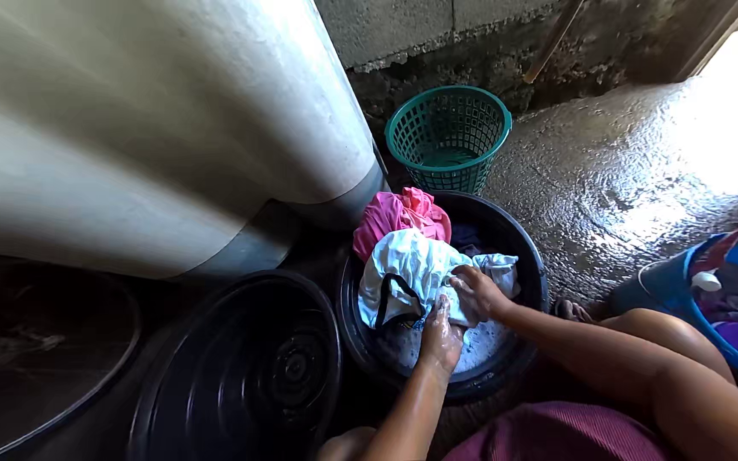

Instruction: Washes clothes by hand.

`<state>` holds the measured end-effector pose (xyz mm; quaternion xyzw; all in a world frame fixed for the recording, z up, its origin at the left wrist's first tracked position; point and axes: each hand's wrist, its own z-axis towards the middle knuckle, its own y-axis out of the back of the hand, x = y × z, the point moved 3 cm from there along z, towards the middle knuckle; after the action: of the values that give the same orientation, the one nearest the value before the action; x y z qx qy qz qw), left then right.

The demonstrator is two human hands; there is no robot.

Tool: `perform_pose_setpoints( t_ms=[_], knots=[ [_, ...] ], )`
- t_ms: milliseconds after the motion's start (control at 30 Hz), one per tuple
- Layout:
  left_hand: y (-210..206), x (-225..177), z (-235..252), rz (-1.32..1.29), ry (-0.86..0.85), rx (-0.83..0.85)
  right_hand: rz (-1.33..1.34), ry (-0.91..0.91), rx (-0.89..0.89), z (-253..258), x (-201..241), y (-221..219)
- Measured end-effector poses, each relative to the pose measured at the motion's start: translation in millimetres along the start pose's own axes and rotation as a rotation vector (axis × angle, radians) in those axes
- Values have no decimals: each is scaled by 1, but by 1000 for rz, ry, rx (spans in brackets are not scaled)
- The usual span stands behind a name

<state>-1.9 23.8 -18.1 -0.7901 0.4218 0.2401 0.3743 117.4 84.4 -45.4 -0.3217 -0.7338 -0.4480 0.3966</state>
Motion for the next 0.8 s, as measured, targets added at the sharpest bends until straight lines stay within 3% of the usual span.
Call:
perform_pose_setpoints(
  t_ms=[67, 167, 300, 500, 533, 600, 700, 800],
  knots=[
    [9, 1, 11, 15, -17, 79, 136, 6, 188, 2, 2, 11],
    [7, -6, 10, 26, 0, 163, -14, 116, 308, 1, 10, 26],
    [11, -5, 12, 109, 56, 356, -223, 66, 150, 10, 5, 57],
    [27, 2, 17, 370, 204, 88, -613, -328, -155, 12, -17, 80],
    [30, 1, 18, 378, 207, 60, -629, -336, -101, 10, -15, 70],
    [32, -3, 18, 407, 179, 50, -672, -308, 172, 2, -13, 35],
    [33, -7, 20, 464, 94, 59, -694, -131, 508, -3, -41, -34],
    [36, -11, 21, 460, 53, 60, -769, -3, 676, -12, -58, -80]
  ],
)
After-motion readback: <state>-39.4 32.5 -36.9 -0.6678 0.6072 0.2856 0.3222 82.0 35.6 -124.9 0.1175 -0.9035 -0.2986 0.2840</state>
